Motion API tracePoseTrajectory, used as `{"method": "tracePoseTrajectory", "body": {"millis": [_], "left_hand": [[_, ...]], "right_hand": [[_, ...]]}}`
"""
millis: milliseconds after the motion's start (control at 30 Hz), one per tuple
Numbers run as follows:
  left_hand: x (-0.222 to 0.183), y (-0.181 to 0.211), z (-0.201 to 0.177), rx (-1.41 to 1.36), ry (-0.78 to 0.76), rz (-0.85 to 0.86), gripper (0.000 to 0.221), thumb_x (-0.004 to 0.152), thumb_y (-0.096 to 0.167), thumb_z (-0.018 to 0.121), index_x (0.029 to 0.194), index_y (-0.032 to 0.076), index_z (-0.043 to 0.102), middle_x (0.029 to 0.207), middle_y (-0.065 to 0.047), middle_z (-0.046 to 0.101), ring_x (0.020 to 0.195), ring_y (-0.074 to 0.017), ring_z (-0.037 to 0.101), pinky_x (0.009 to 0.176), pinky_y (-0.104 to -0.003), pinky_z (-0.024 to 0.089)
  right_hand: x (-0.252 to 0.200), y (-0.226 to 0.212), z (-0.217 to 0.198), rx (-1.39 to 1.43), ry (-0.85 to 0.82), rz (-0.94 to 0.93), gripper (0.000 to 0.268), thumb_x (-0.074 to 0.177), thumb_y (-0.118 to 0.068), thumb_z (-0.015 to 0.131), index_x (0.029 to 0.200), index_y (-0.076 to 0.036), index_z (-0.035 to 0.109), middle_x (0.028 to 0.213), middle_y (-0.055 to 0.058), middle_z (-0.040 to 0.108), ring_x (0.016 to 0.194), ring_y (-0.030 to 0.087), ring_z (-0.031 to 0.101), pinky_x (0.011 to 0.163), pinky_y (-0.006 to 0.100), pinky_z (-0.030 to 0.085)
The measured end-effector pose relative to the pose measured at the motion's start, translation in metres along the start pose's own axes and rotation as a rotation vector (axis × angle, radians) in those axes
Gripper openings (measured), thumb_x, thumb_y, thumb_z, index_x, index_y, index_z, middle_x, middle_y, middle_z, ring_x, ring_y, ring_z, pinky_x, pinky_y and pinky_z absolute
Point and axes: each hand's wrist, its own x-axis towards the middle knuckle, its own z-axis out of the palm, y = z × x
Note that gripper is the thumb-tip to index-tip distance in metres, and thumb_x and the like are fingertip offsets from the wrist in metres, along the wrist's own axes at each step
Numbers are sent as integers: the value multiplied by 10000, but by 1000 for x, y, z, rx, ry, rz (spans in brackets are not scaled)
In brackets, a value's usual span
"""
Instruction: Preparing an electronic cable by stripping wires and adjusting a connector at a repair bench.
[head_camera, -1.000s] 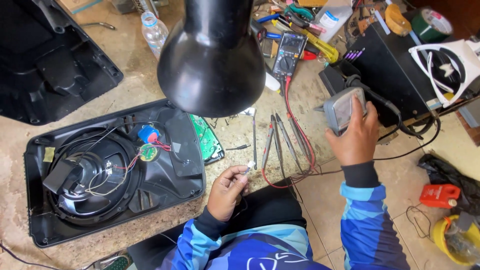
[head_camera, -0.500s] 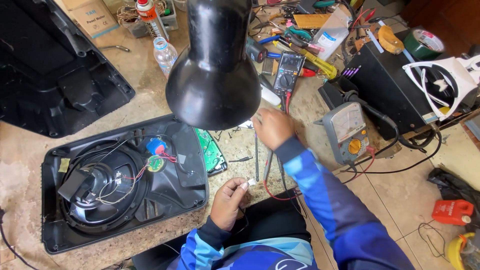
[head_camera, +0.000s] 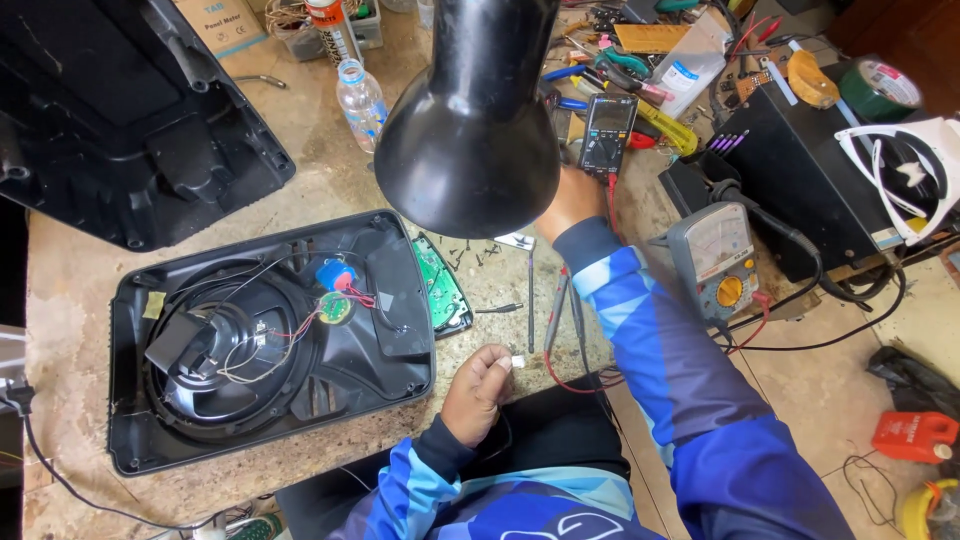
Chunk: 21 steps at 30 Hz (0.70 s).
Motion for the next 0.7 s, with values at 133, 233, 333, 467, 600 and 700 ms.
{"method": "tracePoseTrajectory", "body": {"millis": [133, 233, 333, 467, 600, 700], "left_hand": [[0, 3, 2, -88, 25, 9, 105, 1046, 163, 568, 990, 75, 580, 628, -6, 408, 527, -107, 328, 493, -261, 283], [-2, 6, 3, -70, 50, 13, 99, 1029, 155, 604, 1053, 59, 609, 679, -7, 429, 541, -101, 348, 496, -255, 309], [-5, 11, 3, -28, 66, 2, 71, 1020, 149, 610, 1020, 80, 622, 678, -3, 440, 543, -97, 368, 502, -252, 329], [-1, -1, 4, -88, 107, 74, 166, 990, 121, 648, 1071, -23, 668, 646, -59, 492, 519, -116, 483, 499, -252, 379], [-2, 6, 6, -73, 112, 42, 190, 971, 138, 675, 1074, -21, 691, 653, -91, 570, 540, -130, 531, 505, -252, 399], [-1, 3, 5, -109, 140, 18, 213, 957, 129, 698, 1096, -32, 713, 646, -96, 592, 546, -130, 542, 512, -245, 418]], "right_hand": [[-4, -6, -34, -36, -111, 52, 388, 1030, -316, 432, 889, -105, 726, 976, 184, 746, 894, 446, 692, 768, 553, 546], [-19, -12, -58, 208, -64, 171, 431, 1061, -345, 397, 1051, -73, 732, 1084, 177, 739, 994, 405, 683, 871, 523, 546], [-29, 5, -62, 417, 68, 219, 376, 1010, -322, 530, 1189, -51, 719, 1147, 150, 737, 1047, 345, 685, 906, 470, 549], [-52, 48, -54, 536, 321, 110, 303, 989, -443, 744, 1096, -163, 790, 906, 86, 739, 911, 245, 715, 741, 369, 564], [-107, 41, -71, 1153, 198, 254, 279, 1067, -303, 636, 1131, -32, 665, 780, 23, 511, 557, 76, 433, 420, 193, 431], [-135, 52, -69, 1379, -57, 323, 318, 1111, -392, 537, 936, -129, 568, 670, -21, 497, 608, 88, 532, 501, 196, 446]]}}
